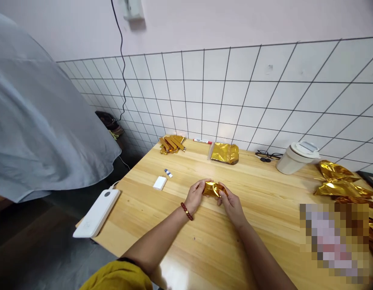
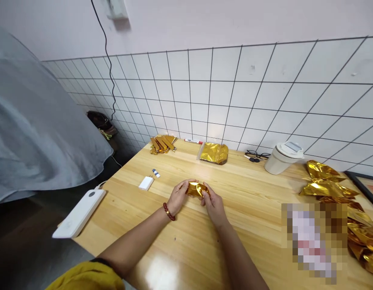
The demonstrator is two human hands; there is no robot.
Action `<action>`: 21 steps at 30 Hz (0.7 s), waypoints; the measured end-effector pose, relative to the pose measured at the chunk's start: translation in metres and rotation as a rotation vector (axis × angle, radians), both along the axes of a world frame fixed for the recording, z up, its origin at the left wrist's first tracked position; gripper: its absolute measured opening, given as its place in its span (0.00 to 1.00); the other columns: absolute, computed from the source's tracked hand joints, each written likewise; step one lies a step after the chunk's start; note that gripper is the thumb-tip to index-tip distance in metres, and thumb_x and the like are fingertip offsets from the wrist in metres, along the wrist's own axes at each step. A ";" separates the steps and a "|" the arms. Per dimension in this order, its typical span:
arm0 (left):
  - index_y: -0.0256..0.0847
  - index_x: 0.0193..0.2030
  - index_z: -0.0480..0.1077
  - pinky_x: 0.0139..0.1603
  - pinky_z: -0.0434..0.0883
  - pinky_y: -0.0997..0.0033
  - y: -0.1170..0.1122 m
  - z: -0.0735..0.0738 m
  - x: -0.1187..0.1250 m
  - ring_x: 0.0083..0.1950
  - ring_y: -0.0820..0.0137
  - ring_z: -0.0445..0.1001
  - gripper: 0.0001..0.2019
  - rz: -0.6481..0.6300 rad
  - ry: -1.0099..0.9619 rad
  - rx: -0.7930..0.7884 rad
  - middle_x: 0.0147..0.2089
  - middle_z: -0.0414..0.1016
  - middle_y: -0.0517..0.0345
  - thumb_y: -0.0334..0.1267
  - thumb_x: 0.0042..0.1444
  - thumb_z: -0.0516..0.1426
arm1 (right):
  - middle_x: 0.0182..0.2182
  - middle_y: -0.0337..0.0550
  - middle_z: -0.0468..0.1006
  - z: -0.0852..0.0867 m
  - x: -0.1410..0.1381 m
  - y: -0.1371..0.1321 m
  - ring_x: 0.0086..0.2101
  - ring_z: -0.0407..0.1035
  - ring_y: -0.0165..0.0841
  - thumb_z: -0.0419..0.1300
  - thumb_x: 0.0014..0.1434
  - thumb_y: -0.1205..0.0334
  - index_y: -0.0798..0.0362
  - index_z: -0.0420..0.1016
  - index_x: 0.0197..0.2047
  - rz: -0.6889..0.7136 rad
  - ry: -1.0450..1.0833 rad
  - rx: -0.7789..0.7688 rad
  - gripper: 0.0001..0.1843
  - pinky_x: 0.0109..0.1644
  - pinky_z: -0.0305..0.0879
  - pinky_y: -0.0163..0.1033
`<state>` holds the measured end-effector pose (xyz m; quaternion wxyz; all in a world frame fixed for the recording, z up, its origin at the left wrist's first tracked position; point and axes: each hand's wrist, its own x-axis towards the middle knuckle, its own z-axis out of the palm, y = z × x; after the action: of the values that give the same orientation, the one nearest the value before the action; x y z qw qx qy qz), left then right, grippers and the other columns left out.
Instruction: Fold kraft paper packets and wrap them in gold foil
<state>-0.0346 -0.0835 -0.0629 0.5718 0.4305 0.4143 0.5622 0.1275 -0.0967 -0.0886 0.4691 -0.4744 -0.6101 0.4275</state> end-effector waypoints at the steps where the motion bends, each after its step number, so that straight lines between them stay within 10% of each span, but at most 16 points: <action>1: 0.34 0.47 0.77 0.30 0.70 0.72 0.000 0.000 0.000 0.34 0.68 0.75 0.27 -0.002 0.003 0.002 0.46 0.79 0.43 0.59 0.55 0.57 | 0.21 0.36 0.72 -0.001 0.000 0.000 0.27 0.71 0.32 0.50 0.65 0.42 0.61 0.64 0.64 0.000 0.007 -0.003 0.35 0.38 0.68 0.38; 21: 0.33 0.47 0.78 0.29 0.70 0.72 0.004 -0.008 0.002 0.32 0.69 0.74 0.28 0.014 0.074 -0.008 0.41 0.80 0.44 0.58 0.54 0.59 | 0.26 0.40 0.75 -0.003 0.000 0.001 0.25 0.70 0.31 0.51 0.64 0.40 0.59 0.66 0.62 0.026 0.103 -0.050 0.35 0.33 0.68 0.38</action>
<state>-0.0328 -0.0795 -0.0712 0.5538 0.4459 0.4403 0.5483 0.1279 -0.0956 -0.0921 0.4822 -0.4554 -0.5803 0.4726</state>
